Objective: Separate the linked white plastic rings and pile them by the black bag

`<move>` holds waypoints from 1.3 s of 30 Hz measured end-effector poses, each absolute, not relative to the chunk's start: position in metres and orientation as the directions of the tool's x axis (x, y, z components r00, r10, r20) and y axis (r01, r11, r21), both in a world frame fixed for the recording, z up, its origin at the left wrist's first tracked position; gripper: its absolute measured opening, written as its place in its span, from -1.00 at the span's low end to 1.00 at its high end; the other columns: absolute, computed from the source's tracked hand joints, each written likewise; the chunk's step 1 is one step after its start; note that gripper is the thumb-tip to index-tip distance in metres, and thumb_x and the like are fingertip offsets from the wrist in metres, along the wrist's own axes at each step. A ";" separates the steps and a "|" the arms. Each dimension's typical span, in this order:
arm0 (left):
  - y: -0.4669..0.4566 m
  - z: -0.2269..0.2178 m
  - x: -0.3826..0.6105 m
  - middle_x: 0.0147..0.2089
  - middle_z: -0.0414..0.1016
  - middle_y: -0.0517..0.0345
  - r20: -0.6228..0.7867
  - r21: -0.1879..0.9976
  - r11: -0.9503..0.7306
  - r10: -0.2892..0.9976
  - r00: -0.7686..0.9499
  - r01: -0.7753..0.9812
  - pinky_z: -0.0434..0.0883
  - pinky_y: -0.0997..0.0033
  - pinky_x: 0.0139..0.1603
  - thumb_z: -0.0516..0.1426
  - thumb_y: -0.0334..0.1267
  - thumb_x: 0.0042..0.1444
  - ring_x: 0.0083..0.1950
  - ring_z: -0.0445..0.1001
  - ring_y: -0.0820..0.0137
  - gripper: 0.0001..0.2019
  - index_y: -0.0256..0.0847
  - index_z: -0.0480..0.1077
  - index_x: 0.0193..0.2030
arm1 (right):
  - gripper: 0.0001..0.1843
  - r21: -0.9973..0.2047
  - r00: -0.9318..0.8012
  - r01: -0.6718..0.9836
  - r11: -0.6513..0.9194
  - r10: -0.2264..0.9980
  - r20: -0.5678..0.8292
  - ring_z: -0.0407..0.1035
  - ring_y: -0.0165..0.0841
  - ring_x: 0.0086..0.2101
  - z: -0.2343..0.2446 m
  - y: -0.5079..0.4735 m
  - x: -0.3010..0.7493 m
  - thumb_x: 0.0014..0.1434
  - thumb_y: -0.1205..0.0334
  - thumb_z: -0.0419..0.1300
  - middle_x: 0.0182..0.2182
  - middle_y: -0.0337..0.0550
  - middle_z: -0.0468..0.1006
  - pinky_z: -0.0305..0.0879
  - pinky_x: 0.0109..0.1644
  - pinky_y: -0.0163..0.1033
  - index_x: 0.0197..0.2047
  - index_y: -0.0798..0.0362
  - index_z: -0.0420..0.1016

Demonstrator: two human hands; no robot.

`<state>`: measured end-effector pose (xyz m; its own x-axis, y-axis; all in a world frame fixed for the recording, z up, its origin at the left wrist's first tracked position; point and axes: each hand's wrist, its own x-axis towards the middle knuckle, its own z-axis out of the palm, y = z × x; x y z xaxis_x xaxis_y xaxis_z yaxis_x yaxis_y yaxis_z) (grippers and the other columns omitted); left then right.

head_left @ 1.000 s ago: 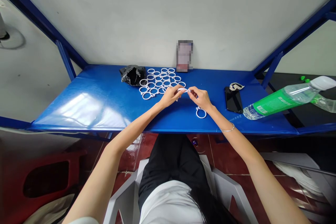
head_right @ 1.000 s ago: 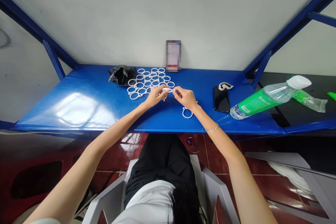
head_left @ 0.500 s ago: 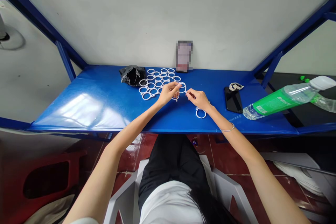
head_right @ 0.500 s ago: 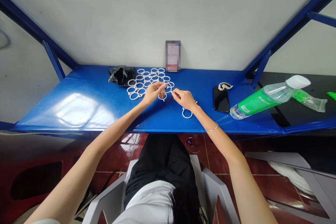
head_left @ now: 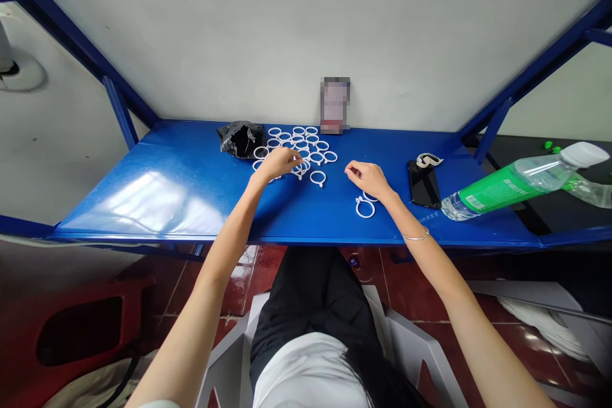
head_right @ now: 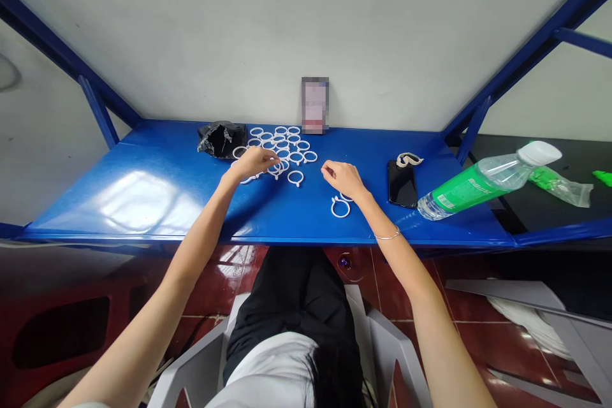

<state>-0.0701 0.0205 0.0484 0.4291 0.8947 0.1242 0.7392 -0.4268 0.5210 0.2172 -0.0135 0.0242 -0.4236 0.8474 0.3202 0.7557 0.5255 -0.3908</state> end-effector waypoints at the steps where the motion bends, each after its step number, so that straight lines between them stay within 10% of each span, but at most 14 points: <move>1: 0.020 0.050 -0.073 -0.62 0.43 0.16 0.116 0.509 -0.434 0.890 0.440 0.743 0.28 0.46 -0.38 0.10 -0.22 0.14 -0.55 0.40 0.40 -0.77 -0.28 0.56 -0.27 | -0.78 -0.388 -0.406 0.764 0.516 0.851 0.332 0.39 -0.33 -0.48 0.025 -0.012 0.220 0.27 0.18 0.03 -0.45 -0.17 0.56 0.14 -0.42 -0.28 -0.31 0.00 0.47; 18: 0.018 0.047 -0.076 -0.48 0.47 0.09 0.144 0.280 -0.434 0.901 0.410 0.856 0.27 0.44 -0.37 0.16 -0.15 0.15 -0.45 0.41 0.34 -0.75 -0.25 0.52 -0.14 | -0.60 -0.627 -0.473 0.727 0.280 0.866 -0.161 0.35 -0.33 -0.33 0.039 0.001 0.298 -0.09 0.00 0.36 -0.27 -0.11 0.48 0.37 -0.25 -0.18 -0.20 0.02 0.52; 27: -0.008 0.032 -0.020 0.02 0.41 -0.13 0.343 0.059 -0.745 0.640 0.687 0.665 0.38 0.31 -0.10 0.09 -0.18 0.26 0.02 0.41 0.20 -0.73 -0.27 0.42 0.01 | -0.93 -0.472 -0.425 0.803 0.364 0.905 -0.024 0.34 -0.37 -0.45 0.030 -0.002 0.266 0.07 0.24 0.15 -0.45 -0.20 0.47 0.19 -0.40 -0.28 -0.41 0.03 0.39; 39: -0.010 0.019 -0.008 -0.16 0.46 -0.07 0.188 -0.064 -0.771 0.614 0.767 0.633 0.30 0.28 -0.12 -0.09 -0.56 0.21 -0.12 0.44 0.26 -0.68 -0.30 0.45 -0.12 | -0.92 -0.429 -0.379 0.783 0.451 0.892 0.245 0.36 -0.38 -0.49 0.028 -0.016 0.221 0.18 0.19 0.12 -0.42 -0.20 0.54 0.14 -0.42 -0.31 -0.30 0.00 0.40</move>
